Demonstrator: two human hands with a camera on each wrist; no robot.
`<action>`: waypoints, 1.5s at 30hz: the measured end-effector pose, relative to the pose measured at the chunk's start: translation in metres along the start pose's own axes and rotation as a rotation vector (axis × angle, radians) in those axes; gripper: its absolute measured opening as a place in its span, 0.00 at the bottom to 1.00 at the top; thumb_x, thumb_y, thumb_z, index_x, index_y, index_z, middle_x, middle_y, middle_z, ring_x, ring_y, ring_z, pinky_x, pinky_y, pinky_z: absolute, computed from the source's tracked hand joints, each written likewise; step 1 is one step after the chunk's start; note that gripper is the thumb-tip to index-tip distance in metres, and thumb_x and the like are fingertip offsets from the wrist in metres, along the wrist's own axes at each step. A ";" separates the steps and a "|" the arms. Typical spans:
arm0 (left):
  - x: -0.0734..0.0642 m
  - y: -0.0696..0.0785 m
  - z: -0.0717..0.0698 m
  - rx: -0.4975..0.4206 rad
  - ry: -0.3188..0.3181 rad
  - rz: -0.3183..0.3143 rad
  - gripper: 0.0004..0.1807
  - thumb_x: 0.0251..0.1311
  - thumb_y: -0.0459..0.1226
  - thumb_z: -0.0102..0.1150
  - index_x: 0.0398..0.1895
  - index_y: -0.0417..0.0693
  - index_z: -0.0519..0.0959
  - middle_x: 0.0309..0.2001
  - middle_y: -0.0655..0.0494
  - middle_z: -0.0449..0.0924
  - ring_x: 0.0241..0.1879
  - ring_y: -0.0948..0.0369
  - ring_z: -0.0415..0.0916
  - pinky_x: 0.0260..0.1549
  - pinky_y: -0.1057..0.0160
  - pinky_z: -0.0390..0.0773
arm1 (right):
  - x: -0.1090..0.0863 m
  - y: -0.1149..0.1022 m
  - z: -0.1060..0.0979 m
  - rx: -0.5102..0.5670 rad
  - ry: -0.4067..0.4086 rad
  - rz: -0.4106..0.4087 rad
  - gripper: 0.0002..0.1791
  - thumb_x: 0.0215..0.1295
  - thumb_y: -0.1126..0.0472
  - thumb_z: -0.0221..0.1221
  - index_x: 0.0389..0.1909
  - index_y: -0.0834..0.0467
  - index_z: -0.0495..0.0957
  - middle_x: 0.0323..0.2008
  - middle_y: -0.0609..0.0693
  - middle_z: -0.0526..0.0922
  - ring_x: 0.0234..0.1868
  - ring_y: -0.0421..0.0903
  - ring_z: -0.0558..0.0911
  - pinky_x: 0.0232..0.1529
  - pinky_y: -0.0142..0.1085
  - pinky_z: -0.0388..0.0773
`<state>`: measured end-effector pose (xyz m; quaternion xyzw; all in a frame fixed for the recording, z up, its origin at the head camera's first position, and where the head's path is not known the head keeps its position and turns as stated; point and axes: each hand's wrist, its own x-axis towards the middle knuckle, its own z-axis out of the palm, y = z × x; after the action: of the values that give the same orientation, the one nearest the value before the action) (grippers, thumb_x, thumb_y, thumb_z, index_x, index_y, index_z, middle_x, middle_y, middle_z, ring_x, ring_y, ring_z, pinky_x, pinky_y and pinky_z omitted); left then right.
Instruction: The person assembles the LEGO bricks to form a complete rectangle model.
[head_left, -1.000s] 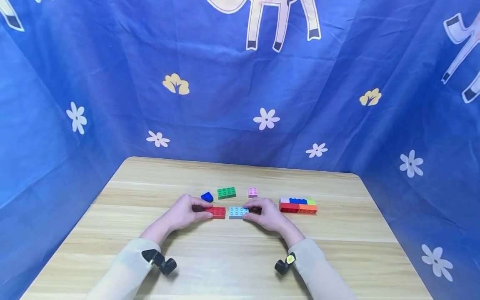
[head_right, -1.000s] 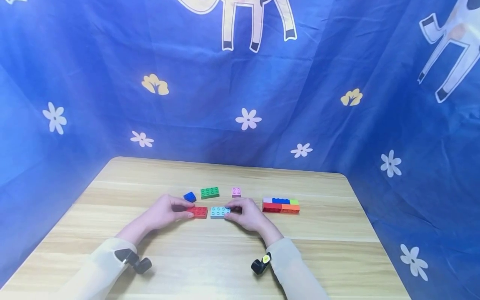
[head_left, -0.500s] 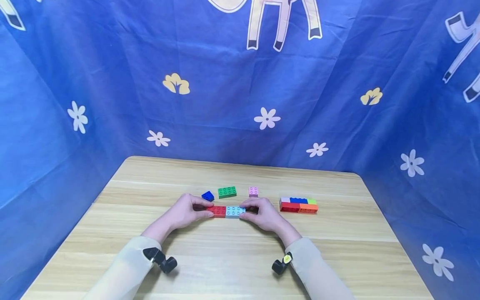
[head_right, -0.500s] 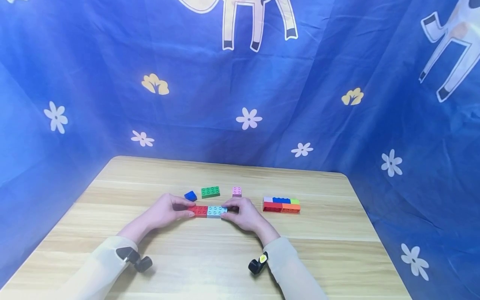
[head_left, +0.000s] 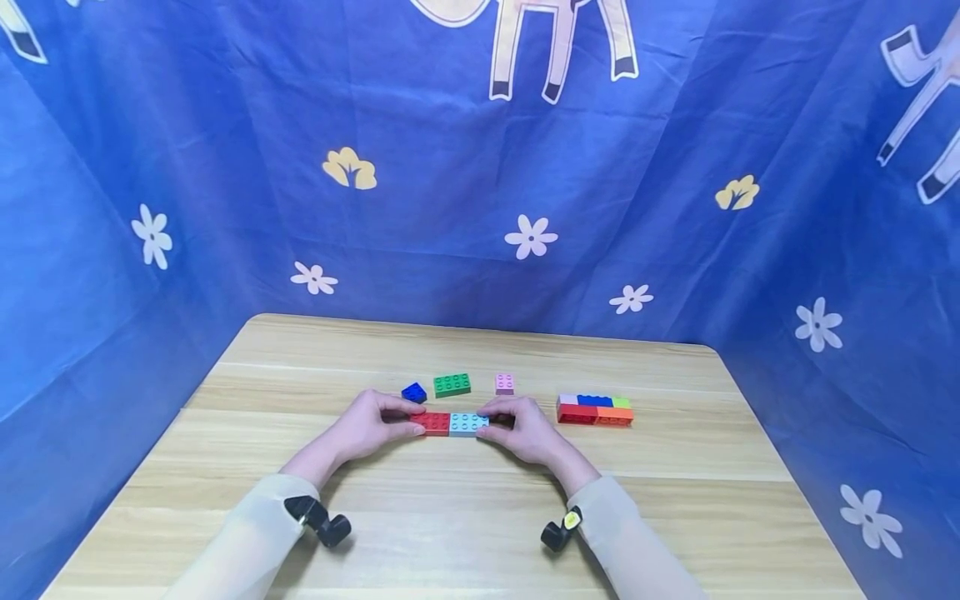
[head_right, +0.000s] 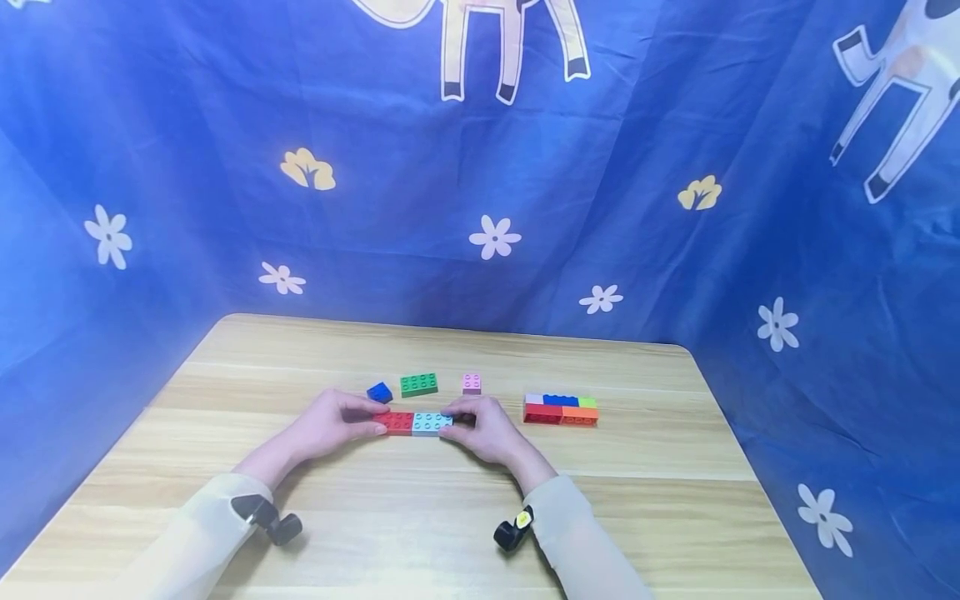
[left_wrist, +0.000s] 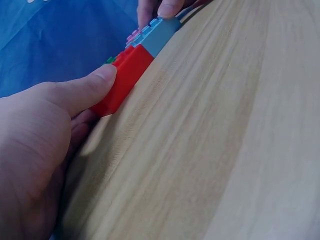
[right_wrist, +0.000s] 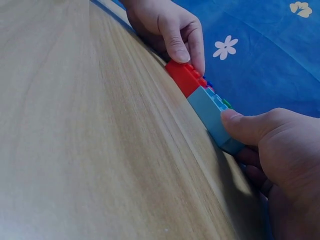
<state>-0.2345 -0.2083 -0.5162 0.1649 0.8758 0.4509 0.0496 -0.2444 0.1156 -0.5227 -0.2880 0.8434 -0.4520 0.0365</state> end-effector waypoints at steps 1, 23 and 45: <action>0.000 0.000 0.000 -0.005 0.001 0.001 0.21 0.56 0.46 0.81 0.52 0.53 0.91 0.52 0.54 0.89 0.59 0.49 0.82 0.62 0.43 0.75 | 0.000 0.000 0.000 0.002 0.002 0.005 0.18 0.65 0.58 0.75 0.55 0.55 0.89 0.50 0.42 0.87 0.55 0.40 0.82 0.61 0.39 0.77; -0.004 -0.001 0.001 0.014 0.019 0.031 0.20 0.58 0.47 0.80 0.53 0.53 0.91 0.52 0.54 0.89 0.56 0.52 0.83 0.59 0.46 0.78 | 0.001 -0.001 -0.002 0.002 -0.022 0.012 0.20 0.66 0.55 0.75 0.57 0.55 0.88 0.51 0.42 0.88 0.53 0.41 0.83 0.58 0.39 0.79; -0.005 -0.001 0.004 0.012 0.022 0.054 0.20 0.59 0.47 0.80 0.52 0.53 0.91 0.49 0.58 0.90 0.53 0.55 0.84 0.57 0.49 0.79 | 0.022 -0.016 -0.036 0.153 -0.004 -0.011 0.23 0.68 0.60 0.73 0.60 0.66 0.84 0.56 0.54 0.86 0.58 0.56 0.84 0.64 0.50 0.78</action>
<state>-0.2294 -0.2073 -0.5201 0.1837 0.8743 0.4485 0.0269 -0.2671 0.1238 -0.4845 -0.2901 0.8046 -0.5149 0.0577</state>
